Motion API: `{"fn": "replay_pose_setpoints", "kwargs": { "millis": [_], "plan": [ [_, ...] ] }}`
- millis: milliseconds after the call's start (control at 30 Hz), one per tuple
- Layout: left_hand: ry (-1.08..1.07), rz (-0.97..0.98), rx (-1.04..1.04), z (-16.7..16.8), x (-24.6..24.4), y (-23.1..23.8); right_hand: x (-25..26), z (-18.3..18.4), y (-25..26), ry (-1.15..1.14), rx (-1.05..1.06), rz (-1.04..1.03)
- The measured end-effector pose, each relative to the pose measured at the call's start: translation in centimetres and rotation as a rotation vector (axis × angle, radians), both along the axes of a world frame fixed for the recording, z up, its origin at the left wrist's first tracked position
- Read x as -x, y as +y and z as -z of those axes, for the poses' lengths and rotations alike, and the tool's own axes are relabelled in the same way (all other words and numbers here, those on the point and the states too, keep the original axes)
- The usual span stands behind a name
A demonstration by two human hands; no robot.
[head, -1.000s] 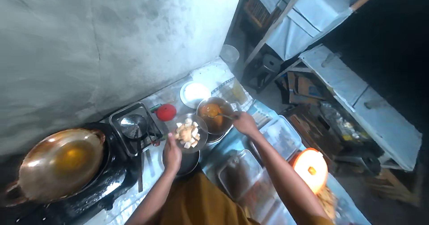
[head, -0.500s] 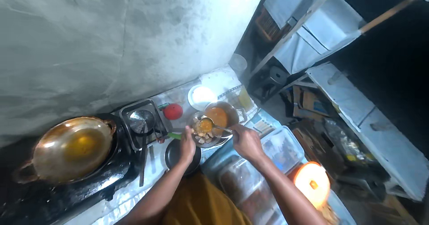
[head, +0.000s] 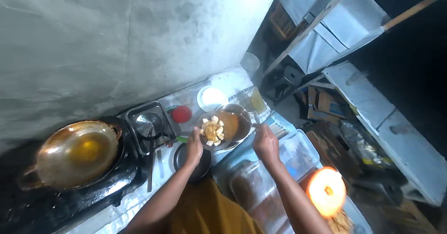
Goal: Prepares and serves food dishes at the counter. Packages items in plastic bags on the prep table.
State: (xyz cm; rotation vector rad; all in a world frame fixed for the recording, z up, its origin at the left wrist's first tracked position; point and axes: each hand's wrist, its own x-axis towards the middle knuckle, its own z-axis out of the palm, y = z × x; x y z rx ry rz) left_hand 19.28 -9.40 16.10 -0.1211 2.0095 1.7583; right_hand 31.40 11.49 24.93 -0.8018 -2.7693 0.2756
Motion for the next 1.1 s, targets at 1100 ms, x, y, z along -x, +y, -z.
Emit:
{"fn": "replay_pose_setpoints", "kwargs": {
  "millis": [1100],
  "plan": [
    [0.035,-0.162,-0.079,1.5,-3.1,-10.2,4.6,6.4,2.4,-0.606,0.562,0.227]
  ]
}}
